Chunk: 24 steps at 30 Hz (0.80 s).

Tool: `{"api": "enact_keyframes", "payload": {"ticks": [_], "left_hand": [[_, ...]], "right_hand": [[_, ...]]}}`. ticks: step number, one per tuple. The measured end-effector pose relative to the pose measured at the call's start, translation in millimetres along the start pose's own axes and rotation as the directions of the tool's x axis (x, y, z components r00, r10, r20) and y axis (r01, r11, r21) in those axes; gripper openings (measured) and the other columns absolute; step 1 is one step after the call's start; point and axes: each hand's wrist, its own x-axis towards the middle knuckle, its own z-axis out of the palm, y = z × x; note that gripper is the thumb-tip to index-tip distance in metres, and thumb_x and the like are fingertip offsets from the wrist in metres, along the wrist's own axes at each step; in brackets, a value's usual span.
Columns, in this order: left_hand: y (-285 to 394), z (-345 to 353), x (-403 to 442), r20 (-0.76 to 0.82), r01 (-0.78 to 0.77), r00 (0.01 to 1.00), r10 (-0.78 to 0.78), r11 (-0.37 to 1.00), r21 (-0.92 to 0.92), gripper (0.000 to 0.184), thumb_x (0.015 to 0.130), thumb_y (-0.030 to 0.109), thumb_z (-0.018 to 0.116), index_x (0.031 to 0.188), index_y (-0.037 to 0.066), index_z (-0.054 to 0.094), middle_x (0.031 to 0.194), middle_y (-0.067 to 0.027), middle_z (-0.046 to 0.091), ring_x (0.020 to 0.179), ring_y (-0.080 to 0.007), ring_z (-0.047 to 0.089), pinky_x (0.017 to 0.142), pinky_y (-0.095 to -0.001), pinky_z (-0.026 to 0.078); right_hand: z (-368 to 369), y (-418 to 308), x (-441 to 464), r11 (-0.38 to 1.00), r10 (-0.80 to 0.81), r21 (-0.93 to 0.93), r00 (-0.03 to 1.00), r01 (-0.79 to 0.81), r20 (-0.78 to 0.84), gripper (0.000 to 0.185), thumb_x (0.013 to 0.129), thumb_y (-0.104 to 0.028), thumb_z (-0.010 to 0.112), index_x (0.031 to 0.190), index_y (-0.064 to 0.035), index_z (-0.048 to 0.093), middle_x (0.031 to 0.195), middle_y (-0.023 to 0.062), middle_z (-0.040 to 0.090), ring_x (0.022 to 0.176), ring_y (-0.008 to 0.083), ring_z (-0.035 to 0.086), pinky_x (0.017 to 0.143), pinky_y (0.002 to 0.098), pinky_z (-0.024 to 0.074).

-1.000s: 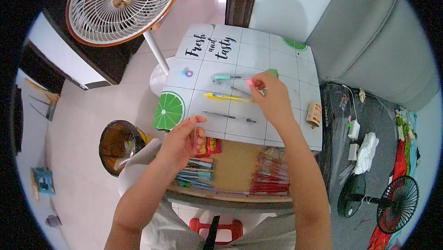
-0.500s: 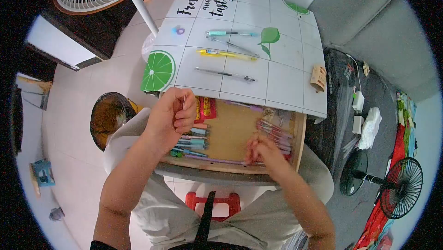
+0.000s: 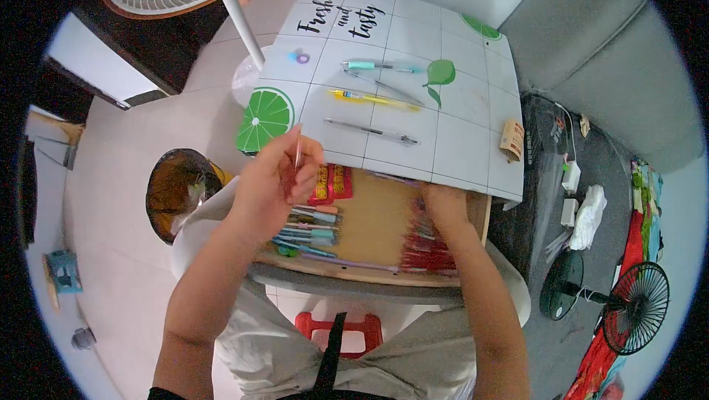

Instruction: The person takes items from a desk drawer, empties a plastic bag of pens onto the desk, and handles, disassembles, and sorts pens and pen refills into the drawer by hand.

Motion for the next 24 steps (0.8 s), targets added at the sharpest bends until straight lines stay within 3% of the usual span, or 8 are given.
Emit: {"api": "enact_keyframes", "payload": {"ticks": [2, 4, 8, 10, 13, 19, 22, 24], "left_hand": [[0.8, 3.3, -0.3, 0.016, -0.028, 0.999, 0.027, 0.998, 0.061, 0.038, 0.091, 0.038, 0.040, 0.091, 0.005, 0.059, 0.058, 0.0031, 0.037, 0.051, -0.0078, 0.034, 0.048, -0.0212, 0.028], [2.2, 7.7, -0.1, 0.071, -0.028, 0.997, 0.024, 0.998, 0.058, 0.046, 0.092, 0.038, 0.039, 0.111, 0.000, 0.057, 0.064, 0.0012, 0.043, 0.059, -0.0093, 0.039, 0.057, -0.0215, 0.033], [-0.4, 10.3, 1.5, 0.112, -0.005, 0.994, 0.001, 0.999, 0.033, 0.053, 0.093, 0.037, 0.037, 0.123, -0.005, 0.047, 0.071, -0.0005, 0.047, 0.066, -0.0101, 0.044, 0.064, -0.0216, 0.036], [-1.2, 11.2, -0.8, 0.184, 0.060, 0.982, -0.044, 0.995, -0.082, 0.054, 0.092, 0.034, 0.042, 0.127, -0.007, 0.040, 0.076, -0.0011, 0.049, 0.070, -0.0110, 0.047, 0.067, -0.0220, 0.038], [-1.9, 13.1, -1.0, 0.239, 0.080, 0.970, -0.047, 0.988, -0.131, 0.054, 0.091, 0.028, 0.047, 0.130, -0.007, 0.036, 0.080, -0.0014, 0.051, 0.072, -0.0112, 0.048, 0.069, -0.0224, 0.040], [-6.7, 10.0, 2.7, 0.315, 0.100, 0.948, -0.036, 0.977, -0.188, 0.050, 0.091, 0.022, 0.051, 0.129, -0.006, 0.038, 0.083, -0.0010, 0.052, 0.075, -0.0098, 0.050, 0.069, -0.0227, 0.042], [-5.1, 5.6, 5.0, 0.290, 0.030, 0.957, 0.018, 0.987, -0.160, 0.045, 0.091, 0.021, 0.051, 0.127, -0.005, 0.041, 0.084, -0.0001, 0.052, 0.075, -0.0095, 0.050, 0.069, -0.0230, 0.042], [-2.4, 6.4, 4.0, 0.254, -0.006, 0.966, 0.044, 0.989, -0.150, 0.043, 0.092, 0.021, 0.051, 0.126, -0.003, 0.043, 0.085, 0.0001, 0.052, 0.075, -0.0093, 0.050, 0.069, -0.0230, 0.042]], "right_hand": [[13.5, 3.6, 1.5, 1.000, 0.007, 0.008, 0.999, -0.007, -0.040, 0.041, 0.084, -0.020, 0.049, 0.123, -0.0098, 0.050, 0.127, 0.0195, 0.045, 0.118, 0.0378, 0.042, 0.098, 0.0530, 0.0326], [1.6, 0.7, 4.2, 0.999, -0.032, -0.024, 0.980, 0.028, -0.195, 0.048, 0.083, -0.023, 0.052, 0.128, -0.0073, 0.045, 0.134, 0.0181, 0.039, 0.122, 0.0371, 0.038, 0.100, 0.0546, 0.0283], [-28.7, -5.4, 24.3, 0.996, -0.057, 0.061, 0.983, 0.068, -0.175, 0.052, 0.080, -0.026, 0.056, 0.126, -0.0040, 0.046, 0.129, 0.0183, 0.043, 0.120, 0.0378, 0.040, 0.101, 0.0505, 0.0301], [-38.1, -9.0, 37.8, 0.914, 0.092, 0.405, 0.972, 0.004, -0.216, 0.053, 0.078, -0.028, 0.058, 0.123, -0.0027, 0.047, 0.125, 0.0191, 0.047, 0.118, 0.0377, 0.042, 0.099, 0.0465, 0.0335], [-48.4, -15.2, 46.7, 0.858, 0.119, 0.509, 0.939, 0.066, -0.322, 0.045, 0.080, -0.024, 0.055, 0.119, -0.0026, 0.051, 0.122, 0.0195, 0.049, 0.116, 0.0374, 0.044, 0.095, 0.0450, 0.0373], [-23.5, -4.3, 34.1, 0.974, -0.051, 0.193, 0.946, 0.117, -0.320, 0.036, 0.077, -0.021, 0.058, 0.109, -0.0057, 0.056, 0.112, 0.0190, 0.054, 0.108, 0.0354, 0.049, 0.089, 0.0447, 0.0410], [-29.4, -2.2, 5.3, 0.981, -0.172, 0.063, 0.970, 0.185, -0.174, 0.031, 0.076, -0.020, 0.060, 0.105, -0.0072, 0.058, 0.107, 0.0187, 0.056, 0.104, 0.0344, 0.052, 0.087, 0.0445, 0.0428], [-72.3, -10.4, -13.2, 0.909, -0.107, 0.415, 0.945, -0.032, 0.309, 0.022, 0.073, -0.017, 0.061, 0.092, -0.0061, 0.059, 0.089, 0.0175, 0.060, 0.085, 0.0320, 0.060, 0.071, 0.0427, 0.0488]]}}
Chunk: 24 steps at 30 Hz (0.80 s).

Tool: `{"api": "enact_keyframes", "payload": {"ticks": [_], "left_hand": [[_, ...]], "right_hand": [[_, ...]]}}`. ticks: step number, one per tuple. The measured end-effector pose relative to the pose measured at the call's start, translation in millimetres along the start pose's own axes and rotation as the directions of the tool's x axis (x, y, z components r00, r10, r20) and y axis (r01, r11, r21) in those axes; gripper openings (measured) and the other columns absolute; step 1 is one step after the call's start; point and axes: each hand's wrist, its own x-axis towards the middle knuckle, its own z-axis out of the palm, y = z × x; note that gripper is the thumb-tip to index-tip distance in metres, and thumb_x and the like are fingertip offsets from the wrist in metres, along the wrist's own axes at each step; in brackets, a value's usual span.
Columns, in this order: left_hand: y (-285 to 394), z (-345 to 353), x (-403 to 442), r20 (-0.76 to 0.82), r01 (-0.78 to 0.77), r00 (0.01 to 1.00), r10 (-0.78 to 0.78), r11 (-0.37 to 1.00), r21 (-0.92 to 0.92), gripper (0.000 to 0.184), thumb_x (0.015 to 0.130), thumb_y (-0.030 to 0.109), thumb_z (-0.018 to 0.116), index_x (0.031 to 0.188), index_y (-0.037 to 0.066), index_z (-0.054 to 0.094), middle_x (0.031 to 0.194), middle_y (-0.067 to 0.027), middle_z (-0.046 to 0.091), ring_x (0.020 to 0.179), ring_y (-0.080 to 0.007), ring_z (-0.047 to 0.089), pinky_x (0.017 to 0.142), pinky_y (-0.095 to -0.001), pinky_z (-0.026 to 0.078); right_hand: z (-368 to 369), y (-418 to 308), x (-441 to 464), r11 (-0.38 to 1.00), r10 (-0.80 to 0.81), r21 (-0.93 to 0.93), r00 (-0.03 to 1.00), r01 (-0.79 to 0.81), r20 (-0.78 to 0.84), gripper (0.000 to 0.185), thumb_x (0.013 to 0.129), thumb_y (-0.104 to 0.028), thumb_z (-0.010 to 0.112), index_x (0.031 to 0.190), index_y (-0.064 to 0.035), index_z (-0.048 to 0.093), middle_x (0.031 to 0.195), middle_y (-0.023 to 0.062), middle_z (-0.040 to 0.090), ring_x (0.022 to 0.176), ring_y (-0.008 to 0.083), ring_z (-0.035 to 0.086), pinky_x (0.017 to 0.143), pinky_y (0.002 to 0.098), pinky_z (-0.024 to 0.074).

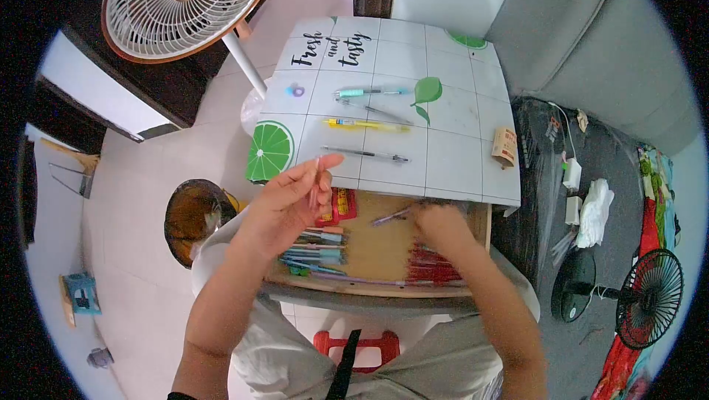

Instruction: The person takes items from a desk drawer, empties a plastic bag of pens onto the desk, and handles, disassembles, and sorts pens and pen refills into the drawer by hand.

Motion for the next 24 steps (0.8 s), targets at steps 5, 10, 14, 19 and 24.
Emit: {"api": "enact_keyframes", "payload": {"ticks": [5, 10, 14, 19, 24], "left_hand": [[2.0, 1.3, -1.4, -0.070, -0.080, 0.994, 0.083, 0.996, 0.048, 0.033, 0.091, 0.019, 0.052, 0.118, -0.001, 0.053, 0.083, 0.0018, 0.053, 0.074, -0.0071, 0.047, 0.067, -0.0206, 0.039], [2.4, -5.2, -2.1, -0.061, -0.104, 0.992, 0.111, 0.989, 0.103, 0.032, 0.091, 0.024, 0.053, 0.114, 0.001, 0.052, 0.083, 0.0010, 0.052, 0.073, -0.0072, 0.047, 0.064, -0.0202, 0.038], [-0.3, -9.9, -1.5, -0.056, -0.102, 0.993, 0.107, 0.992, 0.075, 0.030, 0.091, 0.023, 0.053, 0.110, 0.001, 0.054, 0.083, 0.0003, 0.053, 0.071, -0.0074, 0.047, 0.065, -0.0206, 0.040], [-4.0, -6.8, -2.9, -0.005, 0.011, 1.000, -0.011, 0.989, 0.148, 0.033, 0.090, 0.022, 0.054, 0.112, -0.003, 0.056, 0.088, -0.0018, 0.058, 0.078, -0.0081, 0.053, 0.072, -0.0218, 0.045], [-12.4, 2.5, -3.1, -0.002, 0.107, 0.994, -0.109, 0.971, 0.212, 0.034, 0.090, 0.019, 0.053, 0.119, -0.001, 0.054, 0.094, -0.0026, 0.059, 0.085, -0.0090, 0.055, 0.075, -0.0215, 0.045]], "right_hand": [[-24.5, -27.1, -52.5, 0.932, -0.111, 0.328, 0.984, 0.151, -0.138, 0.019, 0.071, -0.010, 0.062, 0.087, -0.0025, 0.058, 0.081, 0.0158, 0.060, 0.076, 0.0313, 0.060, 0.068, 0.0385, 0.0491], [-26.0, -19.1, -62.1, 0.716, -0.048, 0.642, 0.937, 0.274, -0.347, 0.012, 0.071, -0.003, 0.062, 0.082, -0.0037, 0.058, 0.075, 0.0064, 0.059, 0.065, 0.0176, 0.056, 0.058, 0.0289, 0.0441], [-23.1, -15.1, -61.6, 0.384, 0.171, 0.915, 0.964, 0.126, -0.205, 0.012, 0.078, -0.003, 0.059, 0.088, -0.0073, 0.056, 0.074, -0.0029, 0.058, 0.065, 0.0014, 0.049, 0.055, 0.0159, 0.0342], [-24.2, -16.3, -61.1, -0.039, 0.216, 0.968, 0.948, 0.248, -0.235, 0.013, 0.078, -0.001, 0.061, 0.089, -0.0045, 0.055, 0.075, 0.0023, 0.060, 0.064, 0.0053, 0.053, 0.053, 0.0171, 0.0383], [-44.1, -28.1, -70.5, -0.126, 0.299, 0.944, 0.919, 0.305, -0.256, 0.010, 0.077, 0.001, 0.061, 0.086, -0.0017, 0.056, 0.069, 0.0037, 0.060, 0.059, 0.0087, 0.057, 0.049, 0.0171, 0.0413]]}}
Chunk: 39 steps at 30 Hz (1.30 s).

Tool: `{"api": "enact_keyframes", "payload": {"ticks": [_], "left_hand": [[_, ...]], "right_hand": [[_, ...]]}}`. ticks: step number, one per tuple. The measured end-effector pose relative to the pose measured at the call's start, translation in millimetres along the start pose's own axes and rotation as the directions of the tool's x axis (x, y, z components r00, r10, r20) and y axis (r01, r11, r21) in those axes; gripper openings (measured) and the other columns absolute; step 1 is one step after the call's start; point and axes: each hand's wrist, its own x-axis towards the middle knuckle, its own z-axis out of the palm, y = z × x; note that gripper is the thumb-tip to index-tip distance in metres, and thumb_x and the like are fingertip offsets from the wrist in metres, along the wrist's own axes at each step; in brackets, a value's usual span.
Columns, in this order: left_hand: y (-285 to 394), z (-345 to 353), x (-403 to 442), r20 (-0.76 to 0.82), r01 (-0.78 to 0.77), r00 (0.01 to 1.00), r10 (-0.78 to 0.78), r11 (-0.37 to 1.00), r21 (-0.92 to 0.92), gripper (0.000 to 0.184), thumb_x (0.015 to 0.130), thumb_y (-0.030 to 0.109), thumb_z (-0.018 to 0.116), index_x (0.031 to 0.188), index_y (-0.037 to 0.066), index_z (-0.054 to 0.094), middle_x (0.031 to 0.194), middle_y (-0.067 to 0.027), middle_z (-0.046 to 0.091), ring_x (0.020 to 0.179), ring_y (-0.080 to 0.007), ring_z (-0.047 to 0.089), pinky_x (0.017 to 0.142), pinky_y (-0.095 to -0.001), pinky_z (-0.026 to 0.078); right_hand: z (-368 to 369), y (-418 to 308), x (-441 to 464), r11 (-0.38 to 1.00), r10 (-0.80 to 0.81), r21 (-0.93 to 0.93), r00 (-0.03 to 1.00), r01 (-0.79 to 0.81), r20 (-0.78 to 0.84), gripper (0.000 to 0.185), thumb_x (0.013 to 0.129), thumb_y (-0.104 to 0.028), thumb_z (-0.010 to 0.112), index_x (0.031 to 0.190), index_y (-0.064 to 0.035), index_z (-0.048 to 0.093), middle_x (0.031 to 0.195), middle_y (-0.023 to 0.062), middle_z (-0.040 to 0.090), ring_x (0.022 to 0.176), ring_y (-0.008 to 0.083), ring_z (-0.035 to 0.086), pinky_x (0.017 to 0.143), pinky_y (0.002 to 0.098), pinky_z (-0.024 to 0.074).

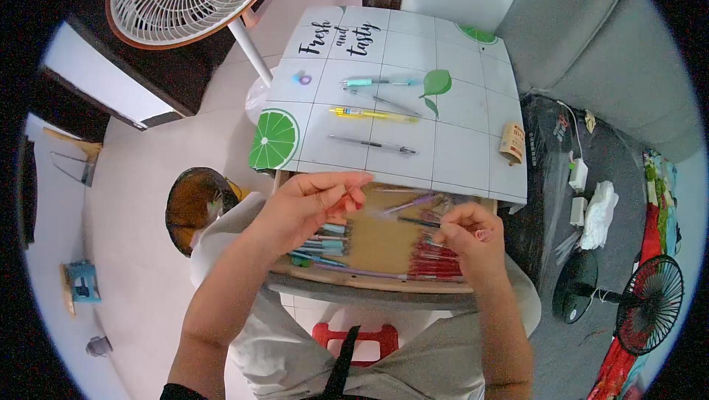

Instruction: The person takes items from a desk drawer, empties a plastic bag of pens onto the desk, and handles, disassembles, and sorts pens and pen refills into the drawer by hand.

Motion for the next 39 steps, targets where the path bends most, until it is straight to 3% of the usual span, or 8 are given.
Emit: {"api": "enact_keyframes", "payload": {"ticks": [6, 11, 18, 24, 26, 34, 37, 39], "left_hand": [[2.5, 6.4, -0.3, -0.021, 0.033, 0.999, -0.031, 0.993, 0.112, 0.030, 0.090, 0.013, 0.054, 0.118, 0.003, 0.056, 0.103, -0.0039, 0.062, 0.089, -0.0087, 0.057, 0.076, -0.0209, 0.046], [-2.0, 5.8, 2.5, -0.007, 0.012, 1.000, -0.011, 0.981, 0.193, 0.027, 0.088, 0.011, 0.056, 0.113, 0.005, 0.060, 0.104, -0.0041, 0.064, 0.089, -0.0081, 0.058, 0.076, -0.0209, 0.046], [-4.5, 4.9, 2.6, 0.023, -0.034, 0.999, 0.029, 0.974, 0.225, 0.027, 0.087, 0.011, 0.057, 0.112, 0.005, 0.061, 0.103, -0.0034, 0.065, 0.088, -0.0084, 0.058, 0.076, -0.0216, 0.047], [-4.4, 3.5, 3.5, 0.030, -0.034, 0.999, 0.026, 0.953, 0.300, 0.026, 0.087, 0.010, 0.057, 0.111, 0.005, 0.062, 0.101, -0.0034, 0.065, 0.088, -0.0089, 0.058, 0.078, -0.0226, 0.046], [-2.9, 4.9, 3.5, 0.054, -0.029, 0.999, 0.004, 0.889, 0.456, 0.025, 0.087, 0.010, 0.056, 0.111, 0.004, 0.062, 0.100, -0.0040, 0.065, 0.088, -0.0090, 0.058, 0.080, -0.0230, 0.045], [-9.9, 14.8, 1.9, 0.175, -0.053, 0.985, -0.011, 0.933, 0.355, 0.031, 0.090, 0.016, 0.054, 0.118, 0.006, 0.052, 0.103, -0.0038, 0.060, 0.093, -0.0090, 0.052, 0.078, -0.0224, 0.041], [-11.9, 16.3, 1.8, 0.154, -0.002, 0.987, -0.043, 0.958, 0.286, 0.033, 0.090, 0.020, 0.053, 0.120, 0.008, 0.048, 0.102, -0.0028, 0.058, 0.094, -0.0080, 0.051, 0.076, -0.0221, 0.040], [-11.2, 16.4, 0.9, 0.130, 0.014, 0.990, -0.050, 0.966, 0.259, 0.032, 0.090, 0.021, 0.053, 0.120, 0.008, 0.047, 0.100, -0.0022, 0.057, 0.093, -0.0074, 0.050, 0.075, -0.0221, 0.040]], "right_hand": [[-7.7, -15.2, 1.1, 0.995, -0.100, 0.012, 0.988, 0.102, -0.117, 0.008, 0.077, 0.004, 0.060, 0.084, 0.0013, 0.058, 0.071, 0.0054, 0.061, 0.065, 0.0123, 0.062, 0.054, 0.0207, 0.0474], [-8.1, -14.8, 4.6, 0.959, -0.272, -0.124, 0.950, 0.255, -0.151, 0.007, 0.078, 0.003, 0.062, 0.084, 0.0027, 0.059, 0.074, 0.0073, 0.062, 0.069, 0.0154, 0.064, 0.065, 0.0256, 0.0516], [-1.9, -16.0, 2.0, 0.953, -0.278, -0.161, 0.951, 0.255, -0.138, 0.007, 0.077, 0.004, 0.063, 0.082, 0.0033, 0.059, 0.076, 0.0081, 0.063, 0.070, 0.0164, 0.064, 0.067, 0.0263, 0.0516], [0.2, -13.7, -0.2, 0.900, -0.336, -0.327, 0.936, 0.288, -0.101, 0.010, 0.074, 0.007, 0.064, 0.083, 0.0030, 0.061, 0.075, 0.0069, 0.063, 0.070, 0.0124, 0.063, 0.065, 0.0240, 0.0506], [-3.9, -11.8, -2.5, 0.780, -0.379, -0.533, 0.925, 0.328, 0.014, 0.011, 0.074, 0.006, 0.065, 0.084, 0.0017, 0.064, 0.074, 0.0053, 0.064, 0.069, 0.0092, 0.061, 0.062, 0.0213, 0.0479], [27.5, -3.9, -12.1, 0.701, -0.269, -0.634, 0.945, 0.326, 0.188, 0.012, 0.072, 0.001, 0.069, 0.082, -0.0037, 0.068, 0.074, 0.0007, 0.064, 0.056, 0.0035, 0.048, 0.050, 0.0172, 0.0362], [30.5, 1.1, -12.9, 0.741, -0.286, -0.579, 0.940, 0.339, 0.184, 0.013, 0.072, 0.001, 0.069, 0.083, -0.0035, 0.068, 0.072, 0.0002, 0.063, 0.056, 0.0033, 0.048, 0.050, 0.0165, 0.0360], [26.5, 4.6, -13.7, 0.822, -0.187, -0.526, 0.976, 0.219, 0.115, 0.015, 0.073, 0.001, 0.069, 0.087, -0.0032, 0.067, 0.077, 0.0013, 0.063, 0.057, 0.0047, 0.050, 0.051, 0.0170, 0.0378]]}}
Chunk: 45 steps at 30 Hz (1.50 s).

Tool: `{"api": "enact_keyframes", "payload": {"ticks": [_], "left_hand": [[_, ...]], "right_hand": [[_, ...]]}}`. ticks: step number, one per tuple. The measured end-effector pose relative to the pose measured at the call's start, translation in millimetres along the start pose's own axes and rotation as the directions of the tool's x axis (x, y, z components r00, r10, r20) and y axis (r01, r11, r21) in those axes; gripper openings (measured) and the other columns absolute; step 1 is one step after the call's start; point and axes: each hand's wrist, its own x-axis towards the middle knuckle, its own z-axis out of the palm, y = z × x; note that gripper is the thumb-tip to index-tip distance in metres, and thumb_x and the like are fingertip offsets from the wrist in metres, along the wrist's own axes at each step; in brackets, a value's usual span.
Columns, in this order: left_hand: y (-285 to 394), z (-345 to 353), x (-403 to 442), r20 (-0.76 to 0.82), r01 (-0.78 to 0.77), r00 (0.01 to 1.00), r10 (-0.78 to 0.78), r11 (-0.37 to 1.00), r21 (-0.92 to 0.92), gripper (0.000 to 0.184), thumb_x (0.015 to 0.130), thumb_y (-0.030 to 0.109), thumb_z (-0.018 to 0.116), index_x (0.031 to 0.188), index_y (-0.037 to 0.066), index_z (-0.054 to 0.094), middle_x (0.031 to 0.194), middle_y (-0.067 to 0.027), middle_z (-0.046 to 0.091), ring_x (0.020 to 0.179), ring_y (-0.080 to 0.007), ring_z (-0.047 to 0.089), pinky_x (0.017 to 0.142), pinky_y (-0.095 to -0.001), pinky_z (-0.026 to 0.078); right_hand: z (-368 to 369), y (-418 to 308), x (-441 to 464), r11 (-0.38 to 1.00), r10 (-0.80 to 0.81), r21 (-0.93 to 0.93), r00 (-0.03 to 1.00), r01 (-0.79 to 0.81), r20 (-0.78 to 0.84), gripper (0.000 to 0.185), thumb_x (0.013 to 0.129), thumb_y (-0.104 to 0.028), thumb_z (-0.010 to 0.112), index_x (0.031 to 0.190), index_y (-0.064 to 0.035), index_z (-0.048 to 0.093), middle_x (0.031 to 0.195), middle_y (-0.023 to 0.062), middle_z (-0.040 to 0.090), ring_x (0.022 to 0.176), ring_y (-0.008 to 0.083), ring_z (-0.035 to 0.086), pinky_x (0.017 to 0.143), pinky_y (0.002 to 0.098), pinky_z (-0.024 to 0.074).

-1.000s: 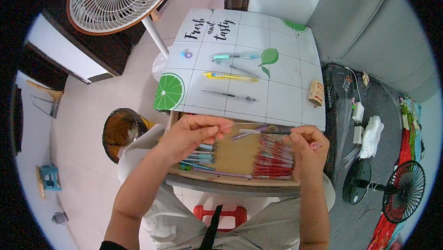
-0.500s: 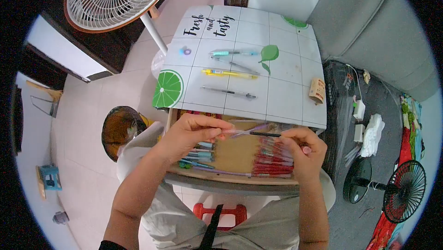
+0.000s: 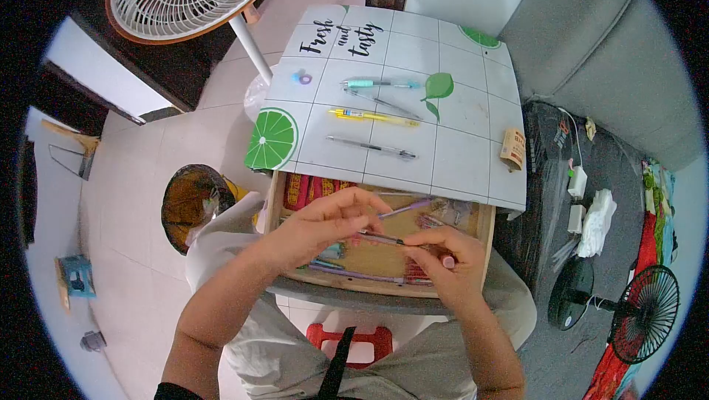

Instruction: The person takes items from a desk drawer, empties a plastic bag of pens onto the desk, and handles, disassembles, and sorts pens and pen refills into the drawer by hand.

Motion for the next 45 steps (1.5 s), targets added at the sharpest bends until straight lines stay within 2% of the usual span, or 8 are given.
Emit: {"api": "enact_keyframes", "payload": {"ticks": [3, 9, 10, 11, 18, 30, 38, 45], "left_hand": [[2.4, 3.7, -2.7, 0.055, -0.071, 0.996, 0.069, 0.997, 0.040, 0.031, 0.092, 0.022, 0.050, 0.120, 0.009, 0.047, 0.098, -0.0015, 0.056, 0.092, -0.0073, 0.049, 0.075, -0.0219, 0.040], [2.8, 8.8, -1.9, -0.014, 0.006, 1.000, -0.006, 0.999, 0.050, 0.035, 0.095, 0.028, 0.043, 0.121, 0.005, 0.046, 0.104, -0.0078, 0.055, 0.100, -0.0133, 0.050, 0.093, -0.0288, 0.035], [-1.1, 5.8, -0.4, 0.034, -0.020, 0.999, 0.026, 0.988, -0.153, 0.038, 0.095, 0.029, 0.041, 0.121, 0.002, 0.046, 0.108, -0.0099, 0.055, 0.102, -0.0155, 0.051, 0.091, -0.0308, 0.039], [-3.0, 3.7, 0.7, 0.074, -0.036, 0.995, 0.067, 0.936, -0.351, 0.041, 0.096, 0.031, 0.039, 0.121, -0.001, 0.046, 0.112, -0.0120, 0.055, 0.103, -0.0178, 0.053, 0.089, -0.0328, 0.043], [3.6, 0.7, -3.7, 0.082, -0.028, 0.994, 0.066, 0.914, -0.404, 0.050, 0.097, 0.033, 0.033, 0.123, -0.009, 0.043, 0.126, -0.0196, 0.048, 0.115, -0.0252, 0.049, 0.094, -0.0391, 0.042], [5.1, 2.7, -1.8, 0.068, 0.018, 0.998, 0.019, 0.859, -0.512, 0.048, 0.096, 0.031, 0.036, 0.124, -0.007, 0.042, 0.125, -0.0176, 0.049, 0.116, -0.0241, 0.048, 0.097, -0.0376, 0.041], [2.0, -5.3, -4.2, -0.108, 0.054, 0.992, -0.063, 0.995, -0.089, 0.034, 0.093, 0.019, 0.049, 0.120, -0.002, 0.049, 0.107, -0.0103, 0.060, 0.100, -0.0179, 0.059, 0.083, -0.0260, 0.049], [3.8, -15.8, -5.4, -0.330, 0.024, 0.944, -0.030, 0.999, -0.022, 0.021, 0.093, 0.019, 0.050, 0.102, 0.001, 0.053, 0.099, -0.0112, 0.062, 0.088, -0.0174, 0.064, 0.074, -0.0224, 0.051]], "right_hand": [[14.5, -6.5, 0.2, 0.982, 0.076, 0.177, 0.994, -0.060, -0.080, 0.018, 0.074, 0.001, 0.068, 0.091, -0.0024, 0.066, 0.082, 0.0026, 0.062, 0.060, 0.0062, 0.053, 0.054, 0.0184, 0.0420], [12.1, -9.0, 3.2, 0.998, 0.030, 0.043, 0.995, -0.034, 0.093, 0.024, 0.072, 0.004, 0.067, 0.095, 0.0001, 0.064, 0.089, 0.0052, 0.063, 0.078, 0.0109, 0.060, 0.071, 0.0224, 0.0490], [11.5, -5.3, 2.8, 0.998, 0.031, 0.042, 0.995, -0.035, 0.096, 0.024, 0.072, 0.004, 0.067, 0.095, 0.0001, 0.064, 0.089, 0.0052, 0.063, 0.078, 0.0109, 0.060, 0.071, 0.0224, 0.0490], [10.9, -1.3, 1.5, 0.986, 0.075, 0.147, 0.996, -0.081, 0.050, 0.024, 0.071, 0.005, 0.066, 0.095, 0.0010, 0.063, 0.090, 0.0059, 0.063, 0.080, 0.0121, 0.060, 0.073, 0.0237, 0.0492], [5.7, 0.8, 2.7, 0.838, 0.096, 0.541, 0.995, -0.073, -0.014, 0.021, 0.072, 0.007, 0.064, 0.093, 0.0031, 0.062, 0.092, 0.0101, 0.062, 0.083, 0.0160, 0.061, 0.076, 0.0270, 0.0506], [6.9, 7.3, 4.7, 0.877, 0.191, 0.455, 0.981, -0.157, -0.030, 0.021, 0.074, 0.006, 0.064, 0.094, 0.0012, 0.063, 0.093, 0.0079, 0.062, 0.083, 0.0140, 0.061, 0.075, 0.0252, 0.0501], [4.1, 21.2, 8.8, 0.947, 0.223, 0.244, 0.974, -0.208, -0.032, 0.021, 0.074, 0.004, 0.066, 0.094, -0.0024, 0.064, 0.089, 0.0019, 0.063, 0.073, 0.0060, 0.056, 0.066, 0.0180, 0.0458], [1.9, 21.1, 12.7, 0.958, 0.230, 0.183, 0.972, -0.218, -0.044, 0.018, 0.074, 0.004, 0.067, 0.091, -0.0022, 0.065, 0.083, 0.0006, 0.062, 0.066, 0.0032, 0.052, 0.060, 0.0167, 0.0435]]}}
